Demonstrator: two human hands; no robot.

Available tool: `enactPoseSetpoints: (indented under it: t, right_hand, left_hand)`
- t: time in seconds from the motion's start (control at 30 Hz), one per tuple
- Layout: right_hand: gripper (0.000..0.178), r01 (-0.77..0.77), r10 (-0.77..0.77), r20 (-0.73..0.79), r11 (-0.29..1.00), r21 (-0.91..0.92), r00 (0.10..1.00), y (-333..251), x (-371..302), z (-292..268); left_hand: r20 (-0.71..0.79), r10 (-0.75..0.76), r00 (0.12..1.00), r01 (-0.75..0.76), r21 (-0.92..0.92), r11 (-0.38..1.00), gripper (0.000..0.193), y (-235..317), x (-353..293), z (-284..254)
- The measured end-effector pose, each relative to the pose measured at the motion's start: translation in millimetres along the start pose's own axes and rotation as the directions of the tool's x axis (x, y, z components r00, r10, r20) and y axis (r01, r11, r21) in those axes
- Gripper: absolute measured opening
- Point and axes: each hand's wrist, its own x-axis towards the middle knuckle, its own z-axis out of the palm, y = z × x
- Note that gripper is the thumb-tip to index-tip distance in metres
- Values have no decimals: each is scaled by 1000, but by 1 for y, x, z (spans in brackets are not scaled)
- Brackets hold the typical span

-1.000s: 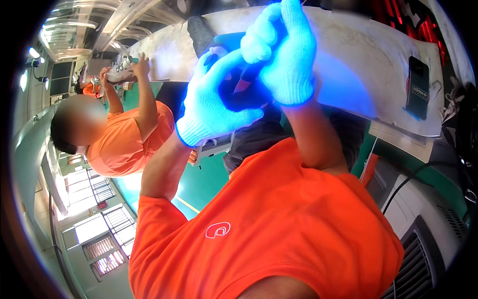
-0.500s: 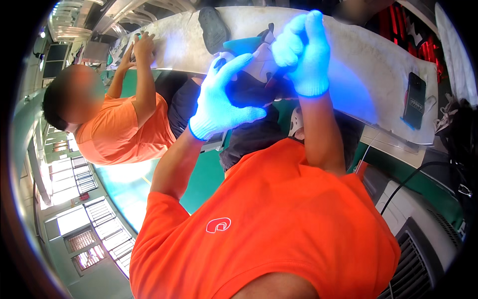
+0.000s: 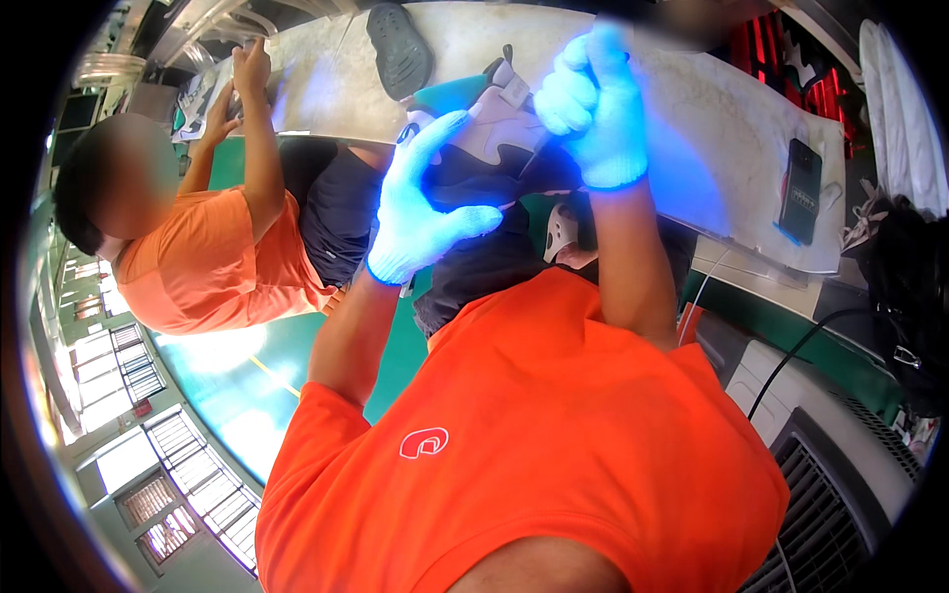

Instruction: The person uses a handheld UV light to inspect a sneaker on a factory assembly line. They rotate the shoe to examine the sole, sides, and laces, then place it on the conveyor belt. The person repeats this process with a second sneaker, using the UV light to check for defects or cleanliness.

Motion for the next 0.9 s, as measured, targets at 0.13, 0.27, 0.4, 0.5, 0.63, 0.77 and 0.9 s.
enactPoseSetpoints:
  t: [0.13,0.27,0.4,0.5,0.63,0.77,0.9]
  right_hand:
    - [40,67,-149,-311,964,-259,939,11,2,19]
    - [40,42,-181,-433,949,-312,883,16,4,29]
    - [37,-1,-173,-422,924,-382,890,3,11,28]
    - [35,-42,-215,-488,885,-463,846,-17,22,34]
    - [30,-62,-294,-565,848,-527,771,-24,21,37]
    - [29,-82,-370,-579,790,-608,727,-22,27,37]
    - [28,-92,-345,-551,782,-616,759,-20,30,24]
  left_hand:
    - [-15,-46,999,45,-87,995,108,-19,-1,-1]
    - [14,-144,989,143,-249,958,111,-19,7,-3]
    - [29,-232,972,210,-546,811,112,-33,24,18]
    - [70,-98,993,120,-617,777,114,-75,48,48]
    - [258,-113,960,273,-757,594,117,-72,74,57]
    - [249,-108,962,248,-641,727,109,-68,88,57]
    - [249,-269,930,366,-688,627,80,-56,93,57]
